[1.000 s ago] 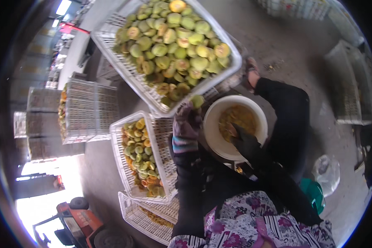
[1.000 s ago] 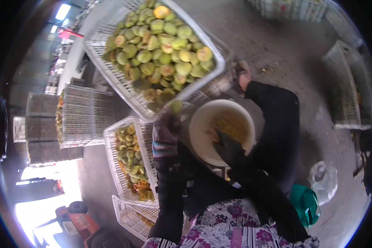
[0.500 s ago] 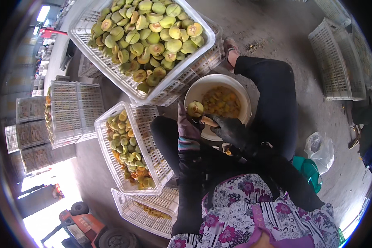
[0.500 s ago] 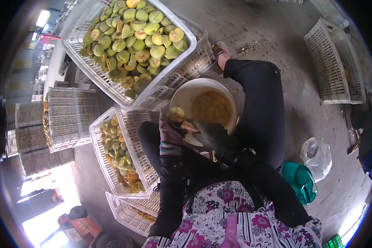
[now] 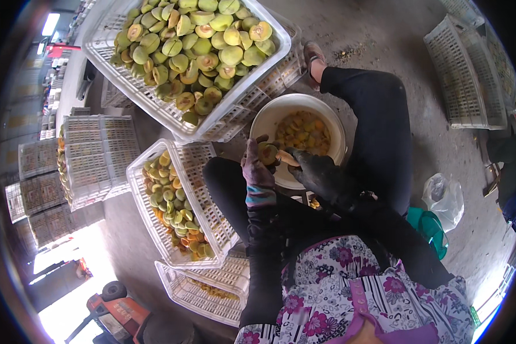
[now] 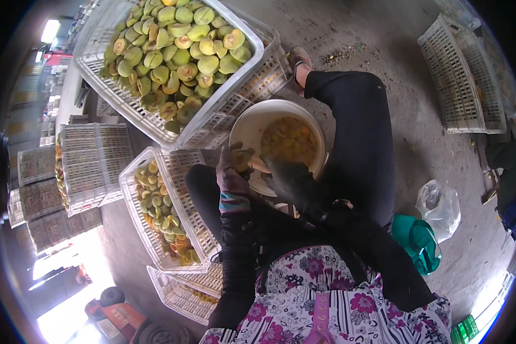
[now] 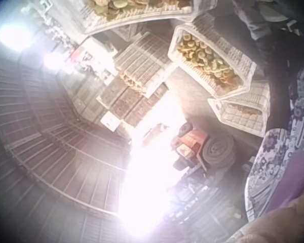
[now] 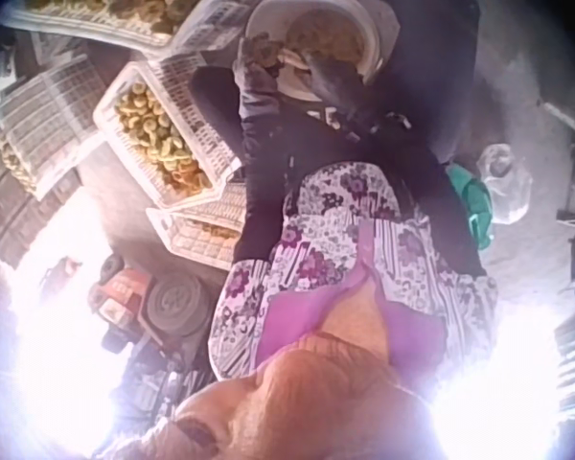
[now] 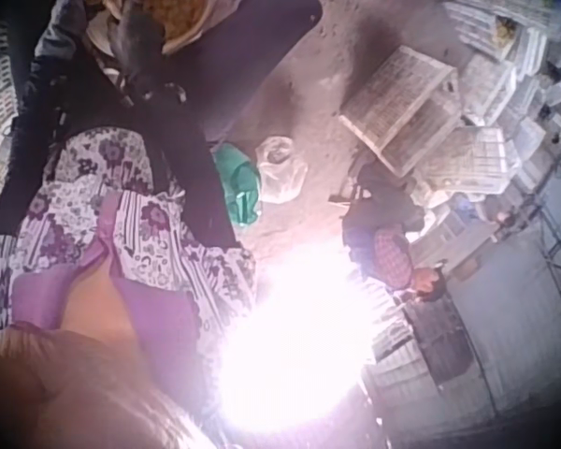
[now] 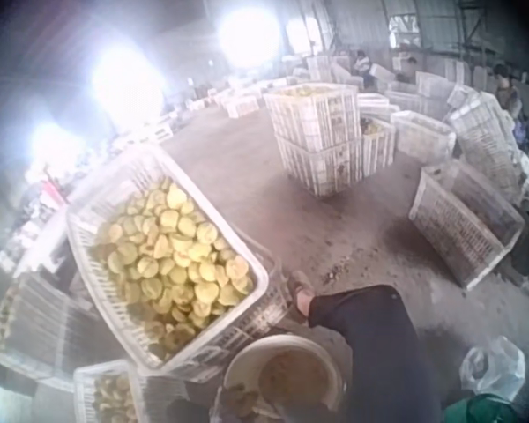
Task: The recorder uses a small knife to pit and slice small green fruits from a crate into a bucket.
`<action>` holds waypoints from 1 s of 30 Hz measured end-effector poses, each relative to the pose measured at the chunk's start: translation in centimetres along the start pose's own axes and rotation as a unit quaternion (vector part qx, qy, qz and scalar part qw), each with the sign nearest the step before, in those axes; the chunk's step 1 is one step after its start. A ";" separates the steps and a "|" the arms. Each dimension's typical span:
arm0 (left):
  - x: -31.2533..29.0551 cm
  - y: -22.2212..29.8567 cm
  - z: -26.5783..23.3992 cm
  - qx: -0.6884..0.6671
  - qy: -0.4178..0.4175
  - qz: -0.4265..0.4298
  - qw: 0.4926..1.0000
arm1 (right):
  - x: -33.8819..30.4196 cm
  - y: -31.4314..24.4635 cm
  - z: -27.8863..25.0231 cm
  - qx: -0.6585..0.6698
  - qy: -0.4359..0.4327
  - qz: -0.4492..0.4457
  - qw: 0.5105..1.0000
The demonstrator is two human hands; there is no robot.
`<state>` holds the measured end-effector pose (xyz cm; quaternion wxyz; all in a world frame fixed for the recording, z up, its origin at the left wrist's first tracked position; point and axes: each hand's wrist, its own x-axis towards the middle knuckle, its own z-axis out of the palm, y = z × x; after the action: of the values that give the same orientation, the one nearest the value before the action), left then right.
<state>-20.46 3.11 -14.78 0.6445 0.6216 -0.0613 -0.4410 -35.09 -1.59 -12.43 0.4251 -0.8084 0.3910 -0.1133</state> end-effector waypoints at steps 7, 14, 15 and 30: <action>-0.1 -0.1 0.1 0.015 0.009 -0.015 1.000 | -0.3 -0.2 -0.1 -0.027 0.009 -0.017 0.999; 0.0 -1.0 0.8 0.078 -0.005 0.010 0.997 | -0.8 1.9 2.1 -0.128 -0.009 -0.041 0.991; 0.0 -1.0 0.9 0.110 0.002 -0.008 0.994 | -0.8 2.3 2.6 -0.128 -0.010 -0.039 0.991; 1.4 -1.2 0.6 0.111 -0.021 0.083 0.990 | 0.0 0.3 2.0 0.039 -0.174 0.077 0.981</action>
<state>-20.56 1.97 -16.40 0.6043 0.6728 -0.1742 -0.3895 -34.23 -0.44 -13.88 0.5251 -0.7659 0.3680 0.0472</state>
